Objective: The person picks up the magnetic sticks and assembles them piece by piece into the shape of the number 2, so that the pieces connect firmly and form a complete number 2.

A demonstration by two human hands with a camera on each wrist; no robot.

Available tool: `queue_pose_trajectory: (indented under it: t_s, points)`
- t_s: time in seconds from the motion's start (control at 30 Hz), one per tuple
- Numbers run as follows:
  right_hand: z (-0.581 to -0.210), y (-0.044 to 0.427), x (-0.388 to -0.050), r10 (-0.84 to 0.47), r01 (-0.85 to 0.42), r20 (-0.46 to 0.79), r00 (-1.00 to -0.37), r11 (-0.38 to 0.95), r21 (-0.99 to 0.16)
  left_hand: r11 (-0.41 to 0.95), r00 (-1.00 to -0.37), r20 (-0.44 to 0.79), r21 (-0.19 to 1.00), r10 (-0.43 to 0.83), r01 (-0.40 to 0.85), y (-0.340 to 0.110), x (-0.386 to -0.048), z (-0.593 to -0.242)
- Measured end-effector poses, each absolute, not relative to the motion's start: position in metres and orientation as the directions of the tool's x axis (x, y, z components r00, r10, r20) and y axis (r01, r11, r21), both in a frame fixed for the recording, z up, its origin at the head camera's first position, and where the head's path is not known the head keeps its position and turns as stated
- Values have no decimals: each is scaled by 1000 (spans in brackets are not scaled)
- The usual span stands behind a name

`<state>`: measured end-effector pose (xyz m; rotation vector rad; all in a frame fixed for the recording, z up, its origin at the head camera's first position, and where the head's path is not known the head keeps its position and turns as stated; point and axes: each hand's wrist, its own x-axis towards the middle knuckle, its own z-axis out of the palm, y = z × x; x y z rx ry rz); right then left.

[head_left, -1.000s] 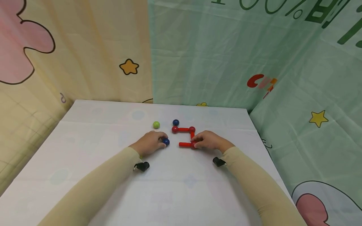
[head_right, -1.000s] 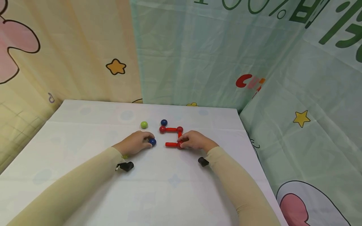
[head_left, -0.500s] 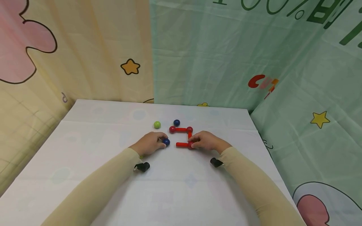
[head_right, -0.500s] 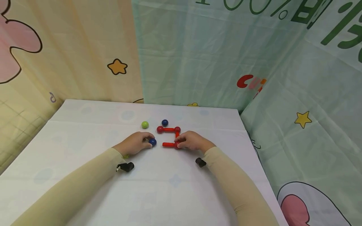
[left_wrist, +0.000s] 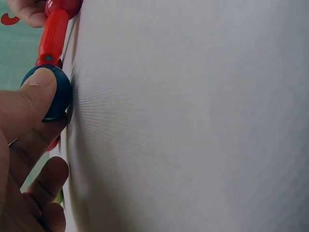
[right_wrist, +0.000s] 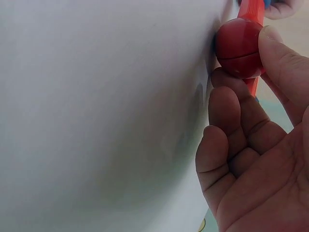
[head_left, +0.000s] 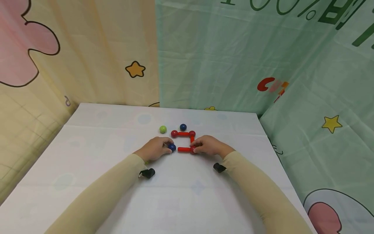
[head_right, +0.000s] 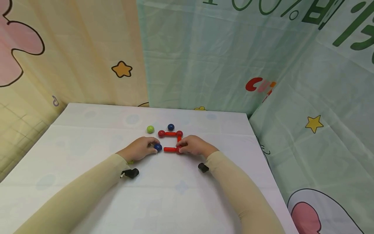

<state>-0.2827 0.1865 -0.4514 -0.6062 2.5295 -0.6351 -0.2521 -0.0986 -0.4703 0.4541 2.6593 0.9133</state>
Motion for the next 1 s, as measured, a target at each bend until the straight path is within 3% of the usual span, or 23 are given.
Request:
queue_pose_trajectory:
  t_s: [1.0]
  points:
    - [-454,178,-285,-492,-261,-333,-804,796,-546,750,-906,-170,629,388,203,-99,-253,-470]
